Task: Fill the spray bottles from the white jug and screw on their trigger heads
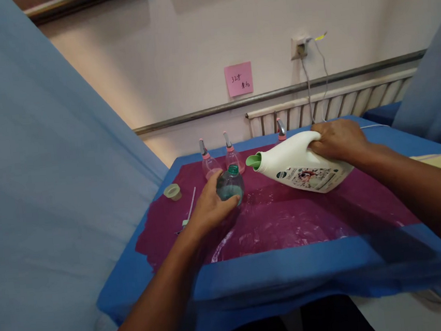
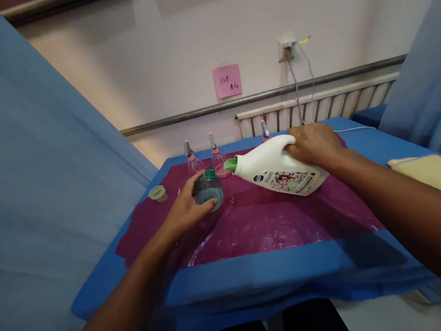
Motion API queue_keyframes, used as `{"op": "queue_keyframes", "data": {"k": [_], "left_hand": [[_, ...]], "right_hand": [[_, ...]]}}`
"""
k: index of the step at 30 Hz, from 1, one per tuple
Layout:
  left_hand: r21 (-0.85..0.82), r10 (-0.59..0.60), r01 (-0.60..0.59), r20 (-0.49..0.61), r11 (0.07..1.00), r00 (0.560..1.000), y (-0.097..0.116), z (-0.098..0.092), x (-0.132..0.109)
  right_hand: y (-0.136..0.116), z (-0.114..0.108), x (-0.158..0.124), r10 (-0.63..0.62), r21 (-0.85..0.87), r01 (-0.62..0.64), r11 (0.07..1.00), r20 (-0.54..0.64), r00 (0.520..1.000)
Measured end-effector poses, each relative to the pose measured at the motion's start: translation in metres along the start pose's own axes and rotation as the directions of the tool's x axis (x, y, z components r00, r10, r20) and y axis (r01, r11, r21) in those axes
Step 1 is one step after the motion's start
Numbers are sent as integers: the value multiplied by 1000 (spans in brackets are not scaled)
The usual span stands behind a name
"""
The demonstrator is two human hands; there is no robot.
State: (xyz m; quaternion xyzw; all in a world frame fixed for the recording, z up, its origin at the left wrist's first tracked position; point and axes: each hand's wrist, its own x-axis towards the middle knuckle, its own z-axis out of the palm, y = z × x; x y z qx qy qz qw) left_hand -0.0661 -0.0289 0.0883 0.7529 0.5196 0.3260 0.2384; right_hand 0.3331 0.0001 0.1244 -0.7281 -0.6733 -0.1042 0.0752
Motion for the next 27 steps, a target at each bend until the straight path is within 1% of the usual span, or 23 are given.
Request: {"op": "queue_keyframes", "data": {"k": [3, 6, 9, 14, 21, 27], "left_hand": [[163, -6, 1, 29, 987, 1000, 10, -9, -1], [284, 41, -58, 66, 957, 997, 15, -15, 1], [378, 86, -118, 101, 918, 991, 16, -21, 4], [477, 151, -218, 175, 851, 973, 15, -31, 6], [577, 161, -275, 242, 769, 957, 22, -42, 9], [700, 134, -298, 281, 649, 950, 34, -46, 9]], "right_hand": [[-5, -4, -2, -13, -6, 13, 1000, -5, 1000], [-11, -8, -5, -39, -17, 39, 999, -6, 999], [-16, -11, -6, -58, -36, 58, 998, 2, 998], [-19, -10, -3, -80, -50, 80, 996, 2, 997], [-24, -12, -1, -82, -49, 83, 995, 21, 996], [-29, -15, -1, -115, -29, 116, 993, 12, 993]]}}
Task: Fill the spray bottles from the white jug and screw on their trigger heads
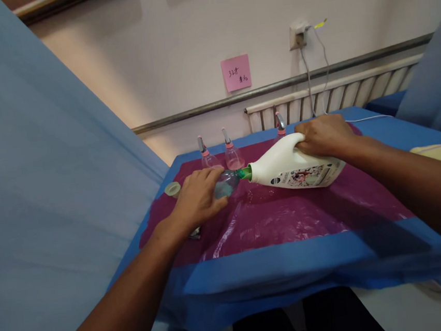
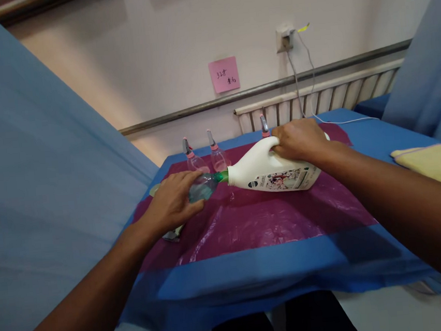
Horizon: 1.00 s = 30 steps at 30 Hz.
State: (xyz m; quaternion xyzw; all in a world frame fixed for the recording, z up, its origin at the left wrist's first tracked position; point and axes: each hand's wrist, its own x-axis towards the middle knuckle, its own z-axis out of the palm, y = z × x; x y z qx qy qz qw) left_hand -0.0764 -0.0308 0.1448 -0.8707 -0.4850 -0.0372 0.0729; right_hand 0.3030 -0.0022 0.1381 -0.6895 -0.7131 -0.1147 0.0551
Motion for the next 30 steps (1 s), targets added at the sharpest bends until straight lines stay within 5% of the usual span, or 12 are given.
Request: {"op": "queue_keyframes", "data": {"k": [30], "left_hand": [[254, 105, -114, 47, 961, 993, 13, -24, 20]], "right_hand": [[-2, -3, 7, -1, 55, -2, 998, 48, 999]]}}
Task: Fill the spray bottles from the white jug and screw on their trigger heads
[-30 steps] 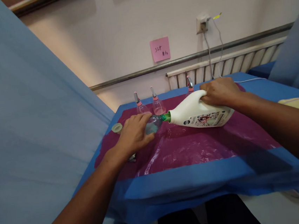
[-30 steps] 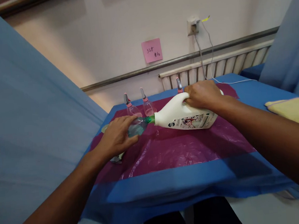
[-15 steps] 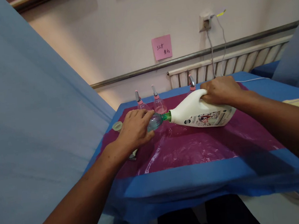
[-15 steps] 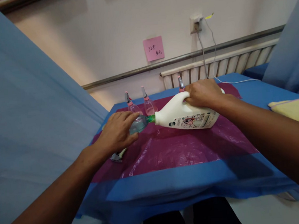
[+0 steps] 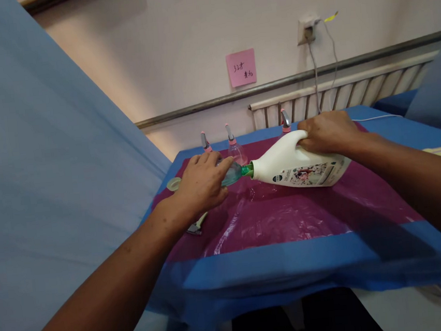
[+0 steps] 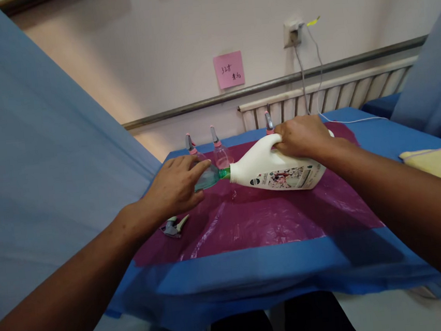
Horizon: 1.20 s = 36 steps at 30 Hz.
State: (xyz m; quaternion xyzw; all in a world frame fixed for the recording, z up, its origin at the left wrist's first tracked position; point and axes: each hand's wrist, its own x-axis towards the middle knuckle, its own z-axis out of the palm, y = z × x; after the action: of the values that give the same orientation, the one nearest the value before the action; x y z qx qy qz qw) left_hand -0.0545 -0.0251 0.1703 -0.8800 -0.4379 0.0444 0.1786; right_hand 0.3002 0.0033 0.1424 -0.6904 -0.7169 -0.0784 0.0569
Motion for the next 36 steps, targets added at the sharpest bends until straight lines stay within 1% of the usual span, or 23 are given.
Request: {"op": "queue_keyframes", "data": {"k": [4, 13, 20, 25, 29, 36], "left_hand": [[-18, -11, 11, 21, 1000, 1000, 0, -3, 2], [47, 26, -27, 34, 999, 999, -2, -7, 7], [-28, 30, -29, 44, 999, 999, 0, -12, 12], [-7, 27, -26, 62, 1000, 998, 0, -14, 14], [42, 31, -34, 66, 999, 997, -1, -15, 16], [42, 30, -35, 120, 999, 992, -1, -20, 21]], "right_hand": [[1, 2, 2, -4, -18, 4, 1000, -13, 1000], [3, 4, 5, -5, -8, 4, 1000, -15, 1000], [0, 1, 4, -3, -11, 3, 1000, -2, 1000], [0, 2, 5, -1, -12, 1, 1000, -8, 1000], [1, 3, 6, 0, -4, 0, 1000, -1, 1000], [1, 2, 7, 1, 16, -1, 1000, -3, 1000]]}}
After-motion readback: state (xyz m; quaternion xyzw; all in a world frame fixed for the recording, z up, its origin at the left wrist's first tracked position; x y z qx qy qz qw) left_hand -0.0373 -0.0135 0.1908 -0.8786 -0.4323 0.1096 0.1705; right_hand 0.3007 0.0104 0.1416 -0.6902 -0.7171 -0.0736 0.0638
